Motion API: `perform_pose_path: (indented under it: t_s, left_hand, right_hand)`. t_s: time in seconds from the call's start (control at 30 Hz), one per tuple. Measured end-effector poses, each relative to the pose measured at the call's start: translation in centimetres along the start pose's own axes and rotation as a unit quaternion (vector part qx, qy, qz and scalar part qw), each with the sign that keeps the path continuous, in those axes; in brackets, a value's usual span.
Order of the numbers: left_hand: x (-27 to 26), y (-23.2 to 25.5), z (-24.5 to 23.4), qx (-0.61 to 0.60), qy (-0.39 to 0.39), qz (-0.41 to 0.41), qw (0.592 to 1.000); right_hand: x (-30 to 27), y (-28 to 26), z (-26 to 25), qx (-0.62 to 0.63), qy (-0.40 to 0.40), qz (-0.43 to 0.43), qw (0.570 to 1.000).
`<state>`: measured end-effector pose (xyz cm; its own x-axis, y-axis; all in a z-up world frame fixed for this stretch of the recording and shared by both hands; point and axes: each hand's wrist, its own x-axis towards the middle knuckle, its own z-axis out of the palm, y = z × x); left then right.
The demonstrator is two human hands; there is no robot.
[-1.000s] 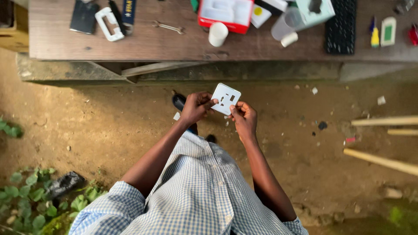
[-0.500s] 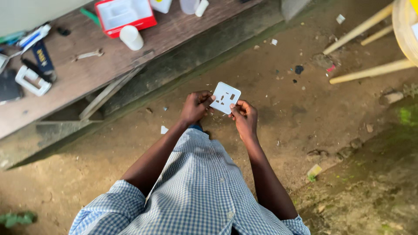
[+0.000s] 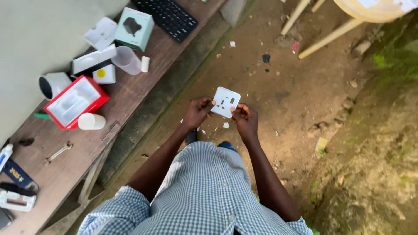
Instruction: The person unboxes and assembles components of a security camera system, handling a mounting plate, the camera body, and small modules by hand and using a screwdriver.
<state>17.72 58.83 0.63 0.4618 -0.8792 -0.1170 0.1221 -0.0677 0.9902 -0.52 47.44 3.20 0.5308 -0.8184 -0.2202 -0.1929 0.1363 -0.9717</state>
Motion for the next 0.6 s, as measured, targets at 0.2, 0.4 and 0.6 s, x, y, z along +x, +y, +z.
perform_pose_path:
  t_s: [0.2,0.4,0.6]
  left_hand:
    - [4.6,-0.3,3.3,0.015,-0.05,-0.018,0.998]
    - [10.0,-1.0,9.9,0.07,-0.075,-0.01,0.995]
    - [14.9,-0.6,20.4,0.037,-0.098,-0.03,0.994]
  right_hand:
    - [1.8,0.4,-3.4,-0.004,0.055,0.018,0.998]
    - [4.2,-1.4,-10.3,0.017,0.07,0.027,0.997]
    - [7.7,-1.2,-20.9,-0.004,0.097,0.012,0.995]
